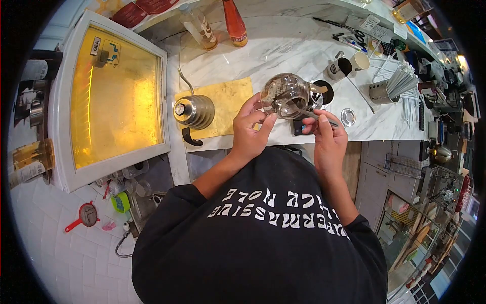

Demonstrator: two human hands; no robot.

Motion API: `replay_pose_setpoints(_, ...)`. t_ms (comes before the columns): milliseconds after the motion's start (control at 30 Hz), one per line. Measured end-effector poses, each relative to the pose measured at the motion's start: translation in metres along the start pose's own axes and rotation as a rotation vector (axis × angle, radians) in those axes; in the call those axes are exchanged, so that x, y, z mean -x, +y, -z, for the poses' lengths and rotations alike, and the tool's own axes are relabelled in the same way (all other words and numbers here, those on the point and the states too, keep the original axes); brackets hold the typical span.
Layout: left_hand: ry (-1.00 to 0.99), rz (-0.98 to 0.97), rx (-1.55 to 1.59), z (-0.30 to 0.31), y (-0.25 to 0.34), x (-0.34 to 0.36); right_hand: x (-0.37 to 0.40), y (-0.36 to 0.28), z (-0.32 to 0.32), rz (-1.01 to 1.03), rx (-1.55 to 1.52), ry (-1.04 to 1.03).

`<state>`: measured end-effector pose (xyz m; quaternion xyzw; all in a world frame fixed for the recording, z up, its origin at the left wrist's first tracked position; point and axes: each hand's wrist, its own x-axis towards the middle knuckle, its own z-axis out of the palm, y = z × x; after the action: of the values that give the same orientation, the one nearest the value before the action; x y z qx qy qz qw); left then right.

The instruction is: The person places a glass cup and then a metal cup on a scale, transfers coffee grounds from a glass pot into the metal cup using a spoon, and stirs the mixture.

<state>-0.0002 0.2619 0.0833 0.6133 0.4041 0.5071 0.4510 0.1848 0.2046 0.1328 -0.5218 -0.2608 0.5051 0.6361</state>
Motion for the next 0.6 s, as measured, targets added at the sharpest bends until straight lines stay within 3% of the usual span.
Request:
replay_pose_setpoints(167,0.033,0.123,0.004,0.001,-0.006,-0.003,0.002,-0.013,0.018,0.048,0.021,0.085)
replay_pose_setpoints(300,0.066,0.211,0.033,0.002,-0.014,-0.001,-0.011,-0.008,0.047,0.199,0.111,0.238)
replay_pose_setpoints(433,0.096,0.266,0.127,-0.001,-0.013,0.0,-0.026,-0.001,0.06,0.329,0.399,0.3)
replay_pose_setpoints(533,0.068,0.253,0.077,0.0,-0.016,0.0,-0.034,0.006,0.067,0.561,0.967,0.137)
replay_pose_setpoints(600,0.053,0.255,0.079,0.001,-0.015,0.001,-0.035,0.007,0.066,0.733,1.161,0.125)
